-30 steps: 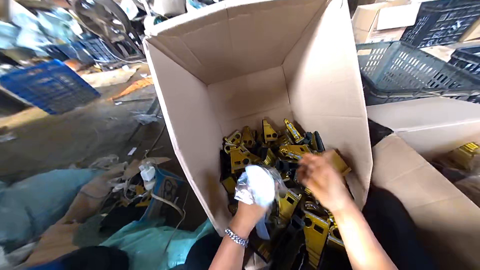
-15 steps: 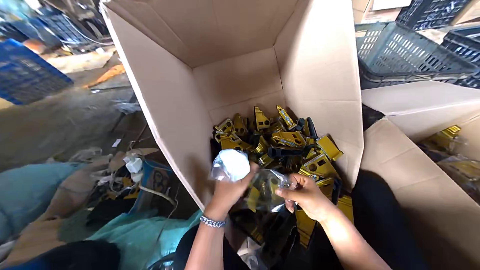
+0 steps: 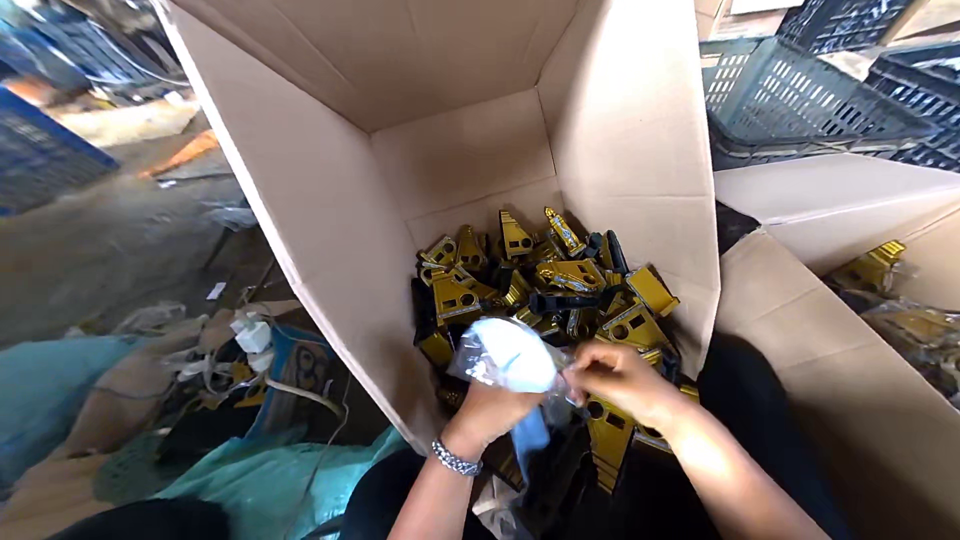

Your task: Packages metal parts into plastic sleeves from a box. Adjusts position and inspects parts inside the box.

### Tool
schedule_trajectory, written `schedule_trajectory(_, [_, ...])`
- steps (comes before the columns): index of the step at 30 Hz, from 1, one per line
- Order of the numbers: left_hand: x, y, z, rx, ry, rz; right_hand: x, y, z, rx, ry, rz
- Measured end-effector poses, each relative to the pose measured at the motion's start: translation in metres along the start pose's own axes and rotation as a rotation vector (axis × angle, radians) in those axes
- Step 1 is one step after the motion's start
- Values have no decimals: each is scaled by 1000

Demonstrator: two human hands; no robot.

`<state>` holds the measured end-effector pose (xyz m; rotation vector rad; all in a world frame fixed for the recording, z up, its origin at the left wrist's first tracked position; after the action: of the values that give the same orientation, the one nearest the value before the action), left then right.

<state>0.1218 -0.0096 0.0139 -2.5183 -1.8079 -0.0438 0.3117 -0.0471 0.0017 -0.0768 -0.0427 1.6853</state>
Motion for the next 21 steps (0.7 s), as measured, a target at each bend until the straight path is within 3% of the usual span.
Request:
schedule_trajectory(2, [7,-13,4,73,69,-215,-2,-29,-5,-113,-51,-232])
schedule_trajectory(4, [14,-24,7,123,118,-340,0,-57,-14,-576,-3,-324])
schedule_trajectory(7, [20,-23,0,92,161,-330,26,-76,-34,-1137,373,-64])
schedule_trajectory(9, [18,-18,-2,100,214,-315,41,-73,-46,-1294,448,52])
schedule_trajectory(12, [18,-20,0,158,285,-359,34,-74,-35,-1016,219,-147])
schedule_trajectory(14, [20,-22,4,179,289,-375,23,-81,-24,-576,38,-349])
schedule_trajectory(16, [21,-19,8,188,266,-368,17,-81,-7,-122,-47,-413])
schedule_trajectory(19, [22,-14,9,120,225,-361,10,-63,21,183,-152,-216])
schedule_trajectory(21, [20,-5,3,0,141,-347,7,-35,32,98,-45,22])
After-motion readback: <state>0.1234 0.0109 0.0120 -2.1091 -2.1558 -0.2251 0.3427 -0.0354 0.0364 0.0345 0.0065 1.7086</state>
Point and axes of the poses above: each hand's wrist, its own x-axis towards the middle knuckle, its own y-axis out of the palm, z = x × y, the point moved 3 cm from there along x, towards the middle knuckle, and after that the axes turned 6 degrees about -x, right-handed, at the moved point
